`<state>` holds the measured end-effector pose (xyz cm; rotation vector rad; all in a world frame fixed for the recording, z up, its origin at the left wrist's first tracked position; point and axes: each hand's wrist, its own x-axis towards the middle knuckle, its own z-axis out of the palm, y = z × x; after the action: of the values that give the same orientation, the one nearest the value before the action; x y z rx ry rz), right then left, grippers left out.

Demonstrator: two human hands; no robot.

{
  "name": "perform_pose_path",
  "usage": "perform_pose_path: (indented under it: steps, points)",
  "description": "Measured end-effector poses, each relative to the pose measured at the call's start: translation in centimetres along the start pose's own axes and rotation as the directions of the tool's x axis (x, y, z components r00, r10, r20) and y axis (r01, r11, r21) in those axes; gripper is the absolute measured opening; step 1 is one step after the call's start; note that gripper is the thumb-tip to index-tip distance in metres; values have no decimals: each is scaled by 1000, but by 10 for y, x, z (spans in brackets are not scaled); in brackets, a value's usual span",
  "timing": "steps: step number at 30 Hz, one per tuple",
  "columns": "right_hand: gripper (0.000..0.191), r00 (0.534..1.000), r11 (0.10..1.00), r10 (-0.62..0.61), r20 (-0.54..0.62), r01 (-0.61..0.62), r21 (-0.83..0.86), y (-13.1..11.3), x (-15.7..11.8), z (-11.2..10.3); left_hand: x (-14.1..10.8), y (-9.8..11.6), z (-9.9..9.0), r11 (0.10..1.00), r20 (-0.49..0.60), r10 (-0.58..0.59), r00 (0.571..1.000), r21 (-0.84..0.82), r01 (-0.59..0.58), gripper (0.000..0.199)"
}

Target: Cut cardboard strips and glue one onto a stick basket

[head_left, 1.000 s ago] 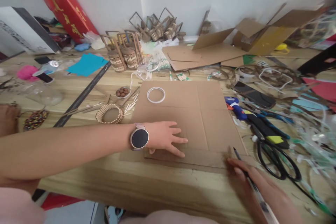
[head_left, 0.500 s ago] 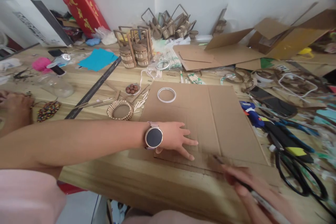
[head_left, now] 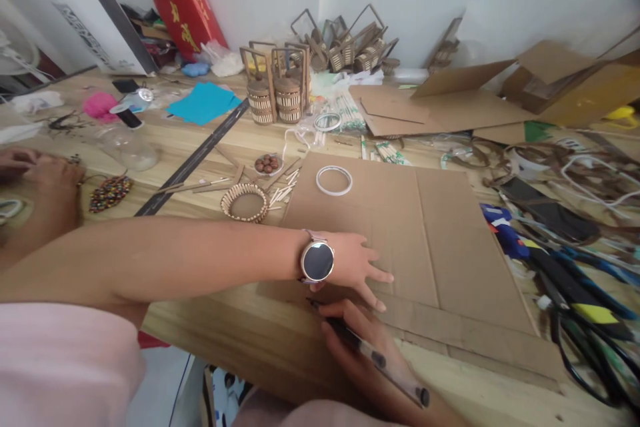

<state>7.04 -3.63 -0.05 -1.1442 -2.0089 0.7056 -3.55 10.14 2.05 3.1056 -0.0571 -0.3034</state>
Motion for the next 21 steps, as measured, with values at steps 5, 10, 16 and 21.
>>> perform_pose_path:
  steps: [5,10,16,21]
  points:
    - [15,1000,1000,-20,8,20,-15,-1,5,5,1,0,0,999,29,-24,999,-24,25,95]
    - [18,1000,999,-14,19,15,-43,-3,6,5,0,2,-8,997,81,35,996,65,-40,106]
    - [13,999,995,33,24,-30,-94,6,-6,-2,-1,5,-18,1000,162,-23,986,1,23,100]
    - [15,975,961,186,-117,-206,-186,25,-45,-38,0,5,-21,1000,146,-9,989,-7,10,103]
